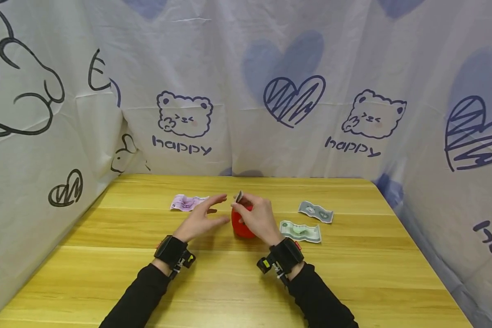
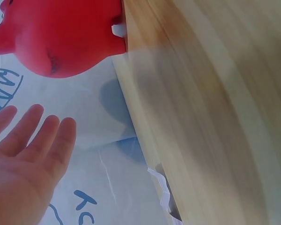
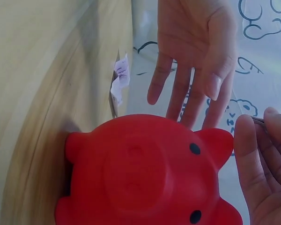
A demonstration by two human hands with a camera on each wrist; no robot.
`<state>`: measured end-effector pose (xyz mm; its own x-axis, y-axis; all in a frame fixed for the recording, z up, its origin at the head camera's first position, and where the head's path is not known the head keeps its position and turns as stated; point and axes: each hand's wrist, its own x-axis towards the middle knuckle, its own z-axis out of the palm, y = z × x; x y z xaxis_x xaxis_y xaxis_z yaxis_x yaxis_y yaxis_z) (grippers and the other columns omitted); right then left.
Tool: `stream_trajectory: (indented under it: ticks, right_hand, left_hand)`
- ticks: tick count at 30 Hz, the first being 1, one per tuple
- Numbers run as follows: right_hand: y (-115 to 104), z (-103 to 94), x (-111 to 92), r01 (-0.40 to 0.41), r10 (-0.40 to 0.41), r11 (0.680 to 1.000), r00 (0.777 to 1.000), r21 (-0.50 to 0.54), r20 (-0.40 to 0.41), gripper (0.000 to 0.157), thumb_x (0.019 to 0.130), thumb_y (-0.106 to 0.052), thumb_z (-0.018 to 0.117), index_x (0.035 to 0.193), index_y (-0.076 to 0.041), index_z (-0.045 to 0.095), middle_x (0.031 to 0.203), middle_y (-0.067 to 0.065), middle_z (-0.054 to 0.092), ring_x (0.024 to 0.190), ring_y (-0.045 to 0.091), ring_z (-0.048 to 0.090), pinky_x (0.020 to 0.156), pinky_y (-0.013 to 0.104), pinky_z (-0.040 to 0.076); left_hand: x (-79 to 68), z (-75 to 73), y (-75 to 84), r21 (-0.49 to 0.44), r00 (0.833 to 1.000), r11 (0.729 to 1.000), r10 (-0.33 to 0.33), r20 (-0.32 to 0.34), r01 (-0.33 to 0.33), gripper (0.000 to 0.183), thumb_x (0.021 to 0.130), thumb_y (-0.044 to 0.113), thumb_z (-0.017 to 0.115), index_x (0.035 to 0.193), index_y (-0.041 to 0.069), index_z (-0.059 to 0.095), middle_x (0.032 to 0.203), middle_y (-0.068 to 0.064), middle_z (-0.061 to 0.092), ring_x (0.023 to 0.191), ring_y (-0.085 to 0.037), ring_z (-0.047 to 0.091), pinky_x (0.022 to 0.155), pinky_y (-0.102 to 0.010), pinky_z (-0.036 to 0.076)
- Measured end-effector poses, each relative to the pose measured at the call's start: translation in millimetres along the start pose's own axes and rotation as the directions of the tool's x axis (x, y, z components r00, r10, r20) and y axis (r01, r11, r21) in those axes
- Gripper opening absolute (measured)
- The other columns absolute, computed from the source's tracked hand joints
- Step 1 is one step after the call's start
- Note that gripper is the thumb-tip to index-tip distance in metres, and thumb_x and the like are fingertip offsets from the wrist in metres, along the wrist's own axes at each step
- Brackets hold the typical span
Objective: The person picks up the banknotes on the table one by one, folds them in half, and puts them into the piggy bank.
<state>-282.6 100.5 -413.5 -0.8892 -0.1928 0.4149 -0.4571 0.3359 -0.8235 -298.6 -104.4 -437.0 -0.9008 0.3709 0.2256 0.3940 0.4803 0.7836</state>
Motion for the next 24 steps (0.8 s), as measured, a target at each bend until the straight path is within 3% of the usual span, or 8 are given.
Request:
stream_trajectory:
  ticks: [7, 14, 19, 24]
  right_hand:
    - [0, -4.7, 1, 0.013, -0.013, 1.000, 1.000, 0.013, -0.028, 0.013, 0.089, -0.014, 0.073, 0.100, -0.008, 0.072, 0.088, 0.010, 0.073, 0.059, 0.022, 0.067, 0.055, 0.033, 0.058]
    - [2, -10.1, 3, -0.008, 0.006, 1.000, 0.998, -0.020, -0.063, 0.016, 0.090, -0.018, 0.072, 0.103, -0.008, 0.072, 0.089, 0.008, 0.073, 0.067, 0.018, 0.067, 0.055, 0.029, 0.057]
    - [3, -13.4, 5, -0.007, -0.002, 0.996, 0.994, -0.086, -0.113, 0.012, 0.090, -0.020, 0.072, 0.099, -0.012, 0.073, 0.087, 0.006, 0.074, 0.075, 0.018, 0.068, 0.053, 0.030, 0.056]
    - [8, -16.9, 8, 0.027, -0.054, 0.985, 0.986, -0.172, -0.157, 0.012, 0.090, -0.021, 0.072, 0.098, -0.012, 0.074, 0.086, 0.003, 0.074, 0.080, 0.016, 0.068, 0.065, 0.029, 0.054]
  left_hand:
    - [3.3, 3.2, 2.4, 0.005, 1.000, 1.000, -0.010, 0.024, 0.010, 0.076, 0.087, 0.032, 0.075, 0.151, 0.018, 0.038, 0.150, -0.008, 0.046, 0.135, -0.027, 0.045, 0.109, -0.046, 0.041]
    - [8.8, 8.6, 6.8, 0.001, 1.000, 1.000, 0.001, 0.008, -0.001, 0.079, 0.085, 0.034, 0.077, 0.151, 0.015, 0.038, 0.150, -0.010, 0.046, 0.137, -0.026, 0.043, 0.109, -0.045, 0.042]
    - [11.0, 13.5, 9.3, -0.026, 1.000, 1.000, -0.009, 0.029, 0.010, 0.081, 0.086, 0.036, 0.076, 0.152, 0.014, 0.035, 0.152, -0.011, 0.043, 0.139, -0.030, 0.041, 0.109, -0.047, 0.041]
    - [10.4, 17.3, 11.8, -0.028, 0.998, 0.998, -0.051, 0.029, 0.052, 0.082, 0.085, 0.039, 0.076, 0.152, 0.017, 0.035, 0.152, -0.011, 0.043, 0.136, -0.032, 0.044, 0.108, -0.049, 0.041]
